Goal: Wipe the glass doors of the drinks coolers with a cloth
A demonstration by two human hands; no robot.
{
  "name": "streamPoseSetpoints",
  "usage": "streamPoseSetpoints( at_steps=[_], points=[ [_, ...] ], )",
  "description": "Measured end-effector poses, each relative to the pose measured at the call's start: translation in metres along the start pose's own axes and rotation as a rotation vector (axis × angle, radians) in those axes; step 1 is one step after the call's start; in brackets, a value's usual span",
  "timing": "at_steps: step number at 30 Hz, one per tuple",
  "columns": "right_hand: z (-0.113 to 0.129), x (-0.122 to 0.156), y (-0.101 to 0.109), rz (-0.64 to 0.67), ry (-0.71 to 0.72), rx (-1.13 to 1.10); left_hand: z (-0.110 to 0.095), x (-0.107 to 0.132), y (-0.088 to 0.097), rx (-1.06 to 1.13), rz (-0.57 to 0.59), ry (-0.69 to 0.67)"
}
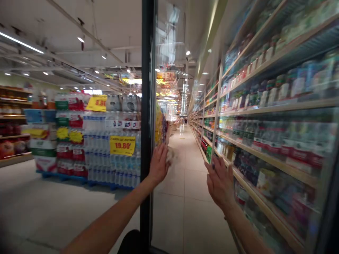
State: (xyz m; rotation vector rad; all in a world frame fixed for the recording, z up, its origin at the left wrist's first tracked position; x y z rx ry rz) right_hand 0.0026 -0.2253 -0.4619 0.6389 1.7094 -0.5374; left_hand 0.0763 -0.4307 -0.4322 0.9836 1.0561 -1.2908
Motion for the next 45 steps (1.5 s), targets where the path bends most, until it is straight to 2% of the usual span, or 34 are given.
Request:
streamPoseSetpoints(
  at_steps=[2,4,5,6,8,11,12,13,14,15,16,18,19,20,21,22,25,26,27,29,31,32,33,34,35,38,39,40,41,42,44,45],
  points=[
    [-0.001,0.0,0.0,-0.025,0.007,-0.007,0.024,-0.052,-0.004,-0.013,-0.089,0.113],
    [-0.002,0.0,0.001,-0.03,0.011,-0.012,0.039,-0.089,-0.009,0.005,-0.123,0.163],
    [-0.001,-0.001,0.001,-0.023,0.011,-0.012,0.041,-0.094,-0.01,0.014,-0.122,0.176],
    [-0.001,-0.001,0.002,-0.011,0.01,-0.011,0.039,-0.09,-0.009,0.024,-0.107,0.166],
    [0.0,-0.001,0.002,0.016,0.007,-0.009,0.019,-0.053,-0.005,0.045,-0.047,0.078],
    [0.0,-0.001,0.001,0.03,0.011,-0.01,-0.036,0.032,-0.004,0.131,0.131,-0.323],
    [0.0,-0.001,0.001,0.029,0.012,-0.009,-0.051,0.055,-0.005,0.169,0.191,-0.465],
    [0.0,-0.001,0.0,0.03,0.015,-0.007,-0.061,0.066,-0.006,0.205,0.223,-0.557],
    [0.0,-0.001,0.0,0.032,0.017,-0.004,-0.062,0.063,-0.009,0.216,0.233,-0.575],
    [0.0,-0.001,-0.001,0.033,0.016,-0.001,-0.058,0.049,-0.011,0.215,0.218,-0.546],
    [0.001,-0.001,-0.001,0.034,0.015,0.0,-0.048,0.025,-0.014,0.195,0.188,-0.464],
    [0.001,-0.002,0.0,0.04,0.005,-0.003,-0.016,-0.028,-0.015,0.107,0.062,-0.205],
    [0.001,-0.002,0.0,0.042,-0.002,-0.005,-0.001,-0.047,-0.013,0.06,-0.006,-0.079],
    [0.001,-0.003,0.001,0.045,-0.006,-0.007,0.006,-0.058,-0.009,0.035,-0.066,-0.031],
    [0.001,-0.003,0.001,0.048,-0.008,-0.009,0.006,-0.06,-0.006,0.034,-0.094,-0.046],
    [0.001,-0.003,0.002,0.05,-0.009,-0.008,-0.002,-0.054,-0.004,0.052,-0.089,-0.13],
    [0.001,-0.003,0.002,0.057,-0.006,-0.004,-0.044,-0.009,-0.005,0.165,0.097,-0.615],
    [0.001,-0.003,0.002,0.059,-0.001,-0.005,-0.049,-0.002,-0.006,0.182,0.14,-0.709],
    [0.001,-0.003,0.001,0.061,0.006,-0.006,-0.047,-0.005,-0.007,0.178,0.151,-0.728],
    [0.001,-0.002,0.001,0.061,0.023,-0.008,-0.023,-0.046,-0.007,0.119,0.071,-0.555],
    [0.001,-0.003,0.001,0.059,0.029,-0.007,0.016,-0.099,-0.005,0.014,-0.068,-0.218],
    [0.002,-0.003,0.001,0.059,0.025,-0.007,0.029,-0.116,-0.003,-0.017,-0.119,-0.104],
    [0.002,-0.003,0.001,0.057,0.019,-0.008,0.034,-0.125,-0.004,-0.035,-0.141,-0.048],
    [0.002,-0.003,0.001,0.052,0.012,-0.011,0.029,-0.124,-0.005,-0.032,-0.14,-0.071],
    [0.002,-0.003,0.002,0.047,0.007,-0.014,0.016,-0.115,-0.007,-0.01,-0.121,-0.149],
    [0.002,-0.002,0.002,0.036,0.015,-0.018,-0.047,-0.052,-0.012,0.135,0.002,-0.6],
    [0.002,-0.001,0.001,0.039,0.025,-0.021,-0.063,-0.032,-0.015,0.175,0.062,-0.734],
    [0.001,0.001,0.001,0.044,0.035,-0.024,-0.071,-0.022,-0.016,0.197,0.088,-0.798],
    [0.001,0.002,0.001,0.049,0.045,-0.028,-0.072,-0.024,-0.017,0.199,0.098,-0.815],
    [0.0,0.004,0.002,0.051,0.05,-0.03,-0.068,-0.037,-0.018,0.18,0.083,-0.771],
    [-0.005,0.006,0.005,0.043,0.038,-0.02,-0.044,-0.082,-0.019,0.099,0.011,-0.559],
    [-0.008,0.006,0.008,0.032,0.017,-0.007,-0.027,-0.105,-0.019,0.05,-0.031,-0.4]
  ],
)
Point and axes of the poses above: each hand's wrist, its own x-axis away from the middle knuckle, its own y-axis out of the back of the hand, z = x × y, the point moved 8 cm from there along -x, towards the middle knuckle, and after that the axes turned 9 degrees about -z, right-handed, at the moved point
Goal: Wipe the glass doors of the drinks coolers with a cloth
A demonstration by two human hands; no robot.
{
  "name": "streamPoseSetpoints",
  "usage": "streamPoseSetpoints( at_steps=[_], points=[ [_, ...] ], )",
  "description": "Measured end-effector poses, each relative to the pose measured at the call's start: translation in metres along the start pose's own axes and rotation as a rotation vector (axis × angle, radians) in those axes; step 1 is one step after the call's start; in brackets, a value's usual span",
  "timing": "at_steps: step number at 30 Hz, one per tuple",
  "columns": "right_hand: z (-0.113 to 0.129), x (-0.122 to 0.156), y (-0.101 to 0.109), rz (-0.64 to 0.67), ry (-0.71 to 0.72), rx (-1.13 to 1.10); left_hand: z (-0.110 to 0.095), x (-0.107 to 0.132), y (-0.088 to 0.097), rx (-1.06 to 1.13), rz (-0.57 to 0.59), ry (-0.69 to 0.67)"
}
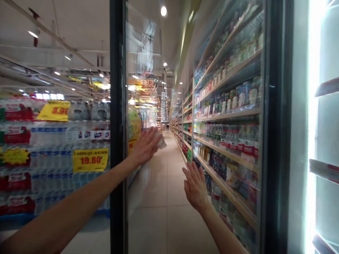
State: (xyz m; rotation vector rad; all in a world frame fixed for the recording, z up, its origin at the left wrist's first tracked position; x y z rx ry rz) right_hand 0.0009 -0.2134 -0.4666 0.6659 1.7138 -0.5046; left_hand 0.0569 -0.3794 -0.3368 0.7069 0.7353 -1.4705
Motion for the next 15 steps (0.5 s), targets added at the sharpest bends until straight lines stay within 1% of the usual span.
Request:
streamPoseSetpoints(
  at_steps=[1,2,3,4,5,7,8,9,10,11,13,14,15],
  points=[
    [-0.004,0.0,0.003,-0.015,-0.029,0.018,0.017,-0.009,0.0,-0.033,-0.021,0.115],
    [-0.009,0.0,0.006,-0.031,-0.063,0.042,0.024,-0.013,0.0,-0.043,-0.036,0.165],
    [-0.015,-0.001,0.008,-0.047,-0.097,0.069,0.02,-0.012,-0.001,-0.033,-0.037,0.165],
    [-0.02,-0.002,0.011,-0.058,-0.126,0.096,0.006,-0.006,-0.003,0.003,-0.021,0.099],
    [-0.025,-0.003,0.012,-0.066,-0.146,0.12,-0.017,0.005,-0.004,0.06,0.011,-0.02],
    [-0.031,-0.004,0.014,-0.064,-0.147,0.152,-0.071,0.035,-0.007,0.201,0.102,-0.323],
    [-0.032,-0.004,0.014,-0.059,-0.135,0.16,-0.09,0.048,-0.007,0.256,0.139,-0.439],
    [-0.033,-0.004,0.014,-0.053,-0.121,0.165,-0.101,0.054,-0.007,0.287,0.161,-0.504],
    [-0.034,-0.004,0.014,-0.047,-0.107,0.17,-0.101,0.052,-0.008,0.287,0.165,-0.508],
    [-0.034,-0.003,0.013,-0.042,-0.099,0.173,-0.091,0.042,-0.009,0.258,0.151,-0.444],
    [-0.034,-0.002,0.013,-0.035,-0.106,0.176,-0.051,0.012,-0.012,0.147,0.094,-0.199],
    [-0.034,-0.001,0.013,-0.036,-0.115,0.176,-0.028,-0.001,-0.012,0.083,0.059,-0.037],
    [-0.034,-0.001,0.014,-0.038,-0.125,0.174,-0.012,-0.008,-0.012,0.037,0.028,0.072]
  ],
)
Point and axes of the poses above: each hand's wrist, its own x-axis away from the middle knuckle, its own y-axis out of the back of the hand, z = x × y, the point moved 8 cm from there along -x, towards the middle knuckle, and after that the axes turned 9 degrees about -z, right-handed, at the moved point
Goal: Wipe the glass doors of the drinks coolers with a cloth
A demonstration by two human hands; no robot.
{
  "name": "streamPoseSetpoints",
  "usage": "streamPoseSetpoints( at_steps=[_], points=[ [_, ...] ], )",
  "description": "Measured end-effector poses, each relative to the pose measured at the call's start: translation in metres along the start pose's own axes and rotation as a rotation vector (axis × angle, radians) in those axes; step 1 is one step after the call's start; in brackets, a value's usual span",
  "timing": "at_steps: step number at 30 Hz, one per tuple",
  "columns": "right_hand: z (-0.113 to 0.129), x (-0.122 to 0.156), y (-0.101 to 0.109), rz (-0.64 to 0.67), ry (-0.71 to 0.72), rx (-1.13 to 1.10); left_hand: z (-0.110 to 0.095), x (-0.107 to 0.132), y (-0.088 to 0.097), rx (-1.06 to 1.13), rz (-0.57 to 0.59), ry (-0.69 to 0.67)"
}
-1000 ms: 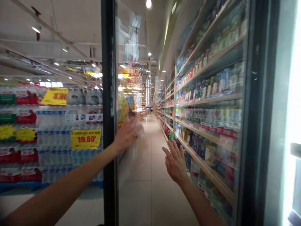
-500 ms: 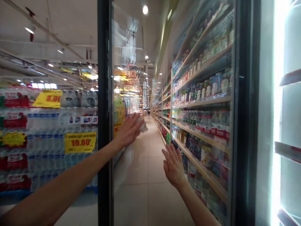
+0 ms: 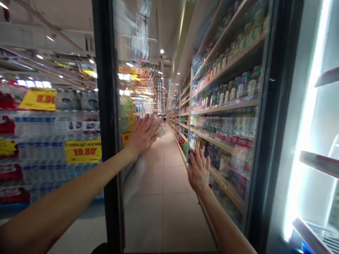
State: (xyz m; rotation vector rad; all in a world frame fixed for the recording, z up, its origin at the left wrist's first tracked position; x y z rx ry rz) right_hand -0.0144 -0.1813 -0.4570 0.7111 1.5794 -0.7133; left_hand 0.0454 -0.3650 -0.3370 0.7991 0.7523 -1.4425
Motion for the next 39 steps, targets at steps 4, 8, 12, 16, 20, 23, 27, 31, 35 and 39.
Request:
streamPoseSetpoints(
  at_steps=[4,8,12,16,20,23,27,31,35,39],
  points=[
    [0.002,-0.001,0.002,-0.004,-0.005,-0.011,-0.037,0.021,-0.002,0.081,0.022,-0.223],
    [0.002,0.0,0.003,0.004,0.045,-0.018,-0.089,0.054,-0.008,0.245,0.155,-0.584],
    [-0.002,0.005,0.002,0.027,0.056,-0.036,-0.032,-0.007,-0.009,0.103,0.09,-0.266],
    [-0.003,0.007,0.002,0.026,0.032,-0.049,-0.016,-0.019,-0.011,0.064,0.055,-0.073],
    [-0.001,0.007,0.002,0.012,0.035,-0.037,-0.092,0.034,-0.018,0.232,0.16,-0.479],
    [0.0,0.007,0.003,-0.005,0.073,-0.034,-0.093,0.028,-0.019,0.236,0.149,-0.494],
    [-0.002,0.009,0.002,-0.012,0.058,-0.038,-0.034,-0.021,-0.015,0.087,0.029,-0.125],
    [-0.003,0.011,0.001,0.008,0.014,-0.051,-0.068,0.007,-0.015,0.152,0.062,-0.284],
    [-0.001,0.011,0.001,0.007,0.031,-0.052,-0.113,0.042,-0.017,0.247,0.124,-0.571],
    [-0.002,0.012,0.001,0.017,0.039,-0.056,-0.058,-0.012,-0.015,0.112,0.026,-0.26]
  ],
)
Point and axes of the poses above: each hand's wrist, its own x-axis away from the middle knuckle, its own y-axis out of the back of the hand, z = x × y, the point moved 8 cm from there along -x, towards the middle knuckle, and after that the axes turned 9 degrees about -z, right-handed, at the moved point
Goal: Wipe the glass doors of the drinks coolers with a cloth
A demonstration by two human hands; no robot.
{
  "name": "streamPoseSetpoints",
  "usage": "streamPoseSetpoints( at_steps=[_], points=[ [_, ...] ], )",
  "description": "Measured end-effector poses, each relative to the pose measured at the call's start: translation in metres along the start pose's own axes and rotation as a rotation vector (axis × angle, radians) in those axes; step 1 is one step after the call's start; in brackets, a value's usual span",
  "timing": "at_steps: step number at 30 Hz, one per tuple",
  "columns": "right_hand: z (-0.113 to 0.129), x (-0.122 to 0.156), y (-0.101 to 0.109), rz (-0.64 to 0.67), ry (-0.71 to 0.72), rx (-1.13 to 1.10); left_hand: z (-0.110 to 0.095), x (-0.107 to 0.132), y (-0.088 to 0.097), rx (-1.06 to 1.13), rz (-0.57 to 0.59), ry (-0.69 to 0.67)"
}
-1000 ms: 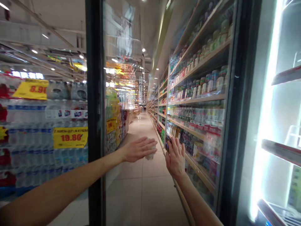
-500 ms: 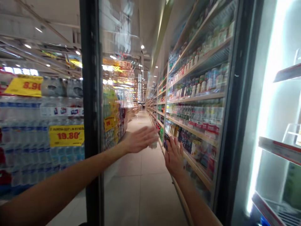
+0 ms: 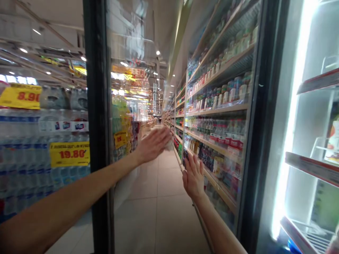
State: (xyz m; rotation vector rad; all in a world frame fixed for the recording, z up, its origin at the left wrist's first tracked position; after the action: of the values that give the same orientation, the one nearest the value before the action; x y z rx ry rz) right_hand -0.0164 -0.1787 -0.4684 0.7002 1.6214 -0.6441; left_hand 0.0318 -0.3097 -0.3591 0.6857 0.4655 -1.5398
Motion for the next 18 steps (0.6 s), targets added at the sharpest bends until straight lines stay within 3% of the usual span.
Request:
streamPoseSetpoints(
  at_steps=[2,3,7,9,11,13,15,17,18],
  points=[
    [-0.001,0.001,0.0,0.006,-0.014,-0.007,0.022,-0.008,0.003,-0.044,-0.008,0.119],
    [-0.001,0.001,0.0,0.006,-0.021,-0.012,0.019,-0.007,0.002,-0.036,-0.006,0.113],
    [0.0,0.002,-0.001,0.016,-0.033,-0.008,-0.055,0.03,-0.007,0.115,0.05,-0.181],
    [0.001,0.003,-0.003,0.023,-0.024,0.001,-0.075,0.041,-0.012,0.145,0.072,-0.255],
    [0.001,0.003,-0.003,0.014,-0.014,0.007,-0.062,0.031,-0.011,0.127,0.061,-0.227],
    [0.0,0.003,-0.002,0.006,-0.017,0.003,-0.023,0.009,-0.003,0.069,0.016,-0.088],
    [0.001,0.002,-0.001,0.001,-0.029,-0.008,0.021,-0.005,0.006,-0.016,-0.016,0.133],
    [0.001,0.001,0.0,0.004,-0.043,-0.015,0.031,-0.003,0.011,-0.053,-0.022,0.172],
    [0.001,0.001,0.0,0.003,-0.048,-0.015,0.022,0.003,0.011,-0.047,-0.012,0.129]
  ],
)
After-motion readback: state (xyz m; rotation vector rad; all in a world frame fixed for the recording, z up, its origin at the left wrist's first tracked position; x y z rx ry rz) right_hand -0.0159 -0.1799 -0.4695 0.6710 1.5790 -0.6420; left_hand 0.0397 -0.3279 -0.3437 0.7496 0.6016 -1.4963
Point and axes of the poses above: each hand's wrist, its own x-axis away from the middle knuckle, its own y-axis out of the back of the hand, z = x × y, the point moved 8 cm from there along -x, towards the middle knuckle, and after that the axes turned 9 degrees about -z, right-handed, at the moved point
